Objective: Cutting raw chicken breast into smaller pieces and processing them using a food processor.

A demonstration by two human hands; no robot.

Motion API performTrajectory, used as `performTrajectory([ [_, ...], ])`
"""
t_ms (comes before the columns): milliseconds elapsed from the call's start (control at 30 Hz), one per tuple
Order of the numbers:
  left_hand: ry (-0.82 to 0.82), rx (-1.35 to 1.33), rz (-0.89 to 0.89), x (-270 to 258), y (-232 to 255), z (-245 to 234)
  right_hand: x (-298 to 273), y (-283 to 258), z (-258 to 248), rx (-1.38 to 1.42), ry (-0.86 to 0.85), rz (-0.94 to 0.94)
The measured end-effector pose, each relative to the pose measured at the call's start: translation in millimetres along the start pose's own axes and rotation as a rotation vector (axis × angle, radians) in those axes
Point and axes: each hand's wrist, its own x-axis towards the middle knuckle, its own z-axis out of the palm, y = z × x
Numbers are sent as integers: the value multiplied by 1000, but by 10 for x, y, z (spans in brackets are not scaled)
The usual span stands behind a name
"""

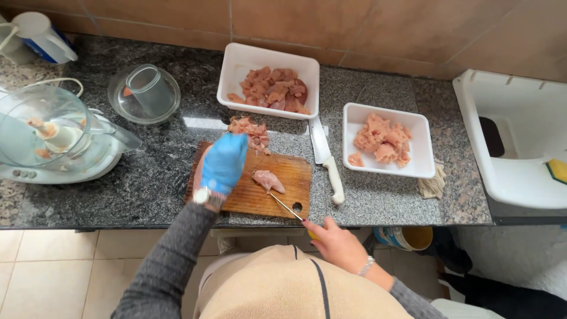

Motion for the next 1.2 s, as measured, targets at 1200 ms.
performTrajectory([
  [1200, -160, -2208, -730, 58, -66, 1008, 1493, -903, 236, 1030, 374, -25],
])
